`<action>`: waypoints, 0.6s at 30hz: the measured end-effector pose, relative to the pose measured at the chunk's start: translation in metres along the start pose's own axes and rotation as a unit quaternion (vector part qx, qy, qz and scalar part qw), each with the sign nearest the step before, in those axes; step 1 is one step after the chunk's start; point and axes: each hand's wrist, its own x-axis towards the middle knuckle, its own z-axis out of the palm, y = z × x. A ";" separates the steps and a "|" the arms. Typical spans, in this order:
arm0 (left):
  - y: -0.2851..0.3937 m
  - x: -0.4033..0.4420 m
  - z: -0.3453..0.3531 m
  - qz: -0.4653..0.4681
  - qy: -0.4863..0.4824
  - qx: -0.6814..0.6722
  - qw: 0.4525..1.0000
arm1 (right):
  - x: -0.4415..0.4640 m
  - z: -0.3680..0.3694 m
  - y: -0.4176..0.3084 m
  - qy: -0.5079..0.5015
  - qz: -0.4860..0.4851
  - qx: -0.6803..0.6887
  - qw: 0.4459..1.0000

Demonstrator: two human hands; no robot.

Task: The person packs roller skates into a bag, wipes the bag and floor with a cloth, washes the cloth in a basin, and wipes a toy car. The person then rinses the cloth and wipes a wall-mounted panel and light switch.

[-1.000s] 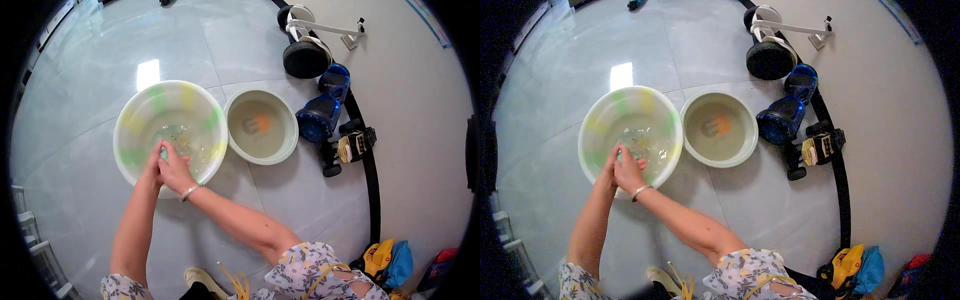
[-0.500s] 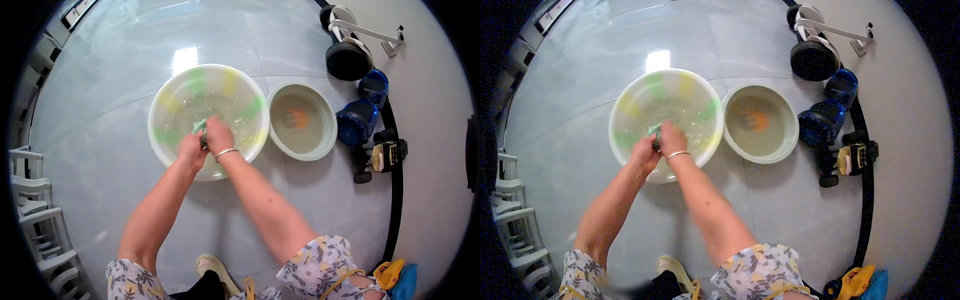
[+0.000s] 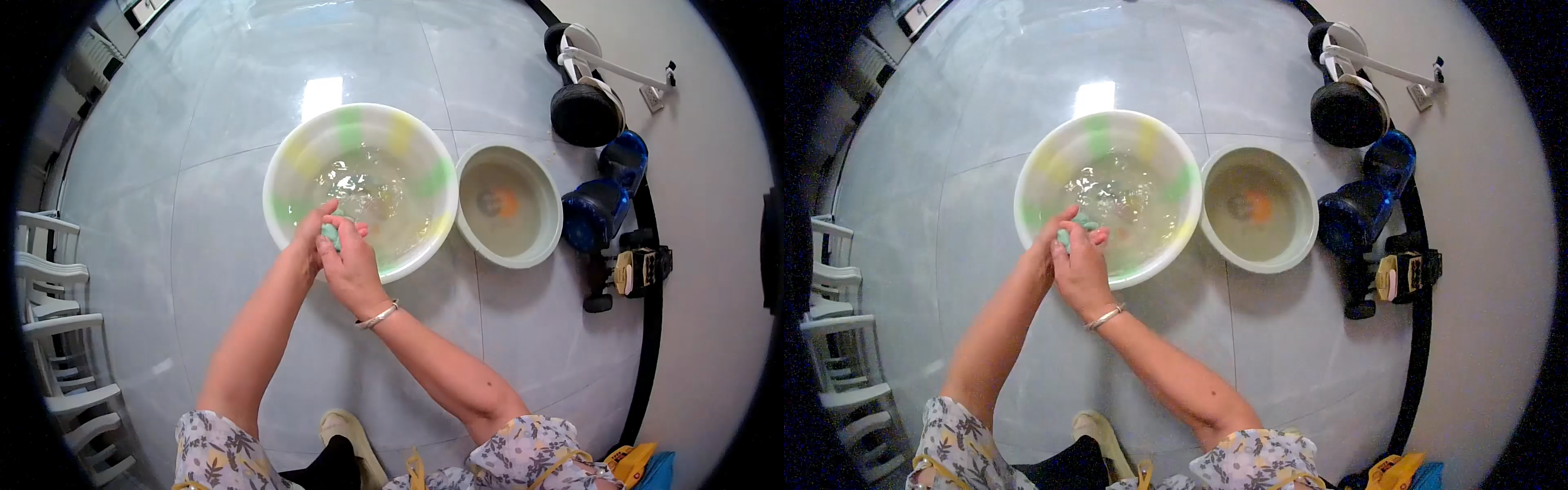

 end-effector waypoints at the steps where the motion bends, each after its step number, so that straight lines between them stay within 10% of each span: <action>1: 0.005 0.001 -0.003 -0.020 -0.014 -0.017 1.000 | -0.002 -0.001 -0.005 0.000 -0.001 0.001 1.000; 13: -0.005 -0.021 0.053 0.132 -0.036 -0.200 0.970 | 0.067 -0.023 0.016 0.183 -0.048 -0.284 0.940; 15: -0.003 -0.029 0.062 0.085 -0.020 -0.120 0.989 | 0.079 -0.034 0.029 0.178 -0.063 -0.239 0.952; 17: 0.000 -0.024 0.064 0.122 -0.025 -0.041 0.991 | 0.081 -0.048 0.024 -0.011 0.095 0.220 0.971; 18: 0.000 -0.020 0.067 0.153 -0.016 0.037 0.987 | 0.077 -0.051 0.020 -0.009 0.090 0.215 0.972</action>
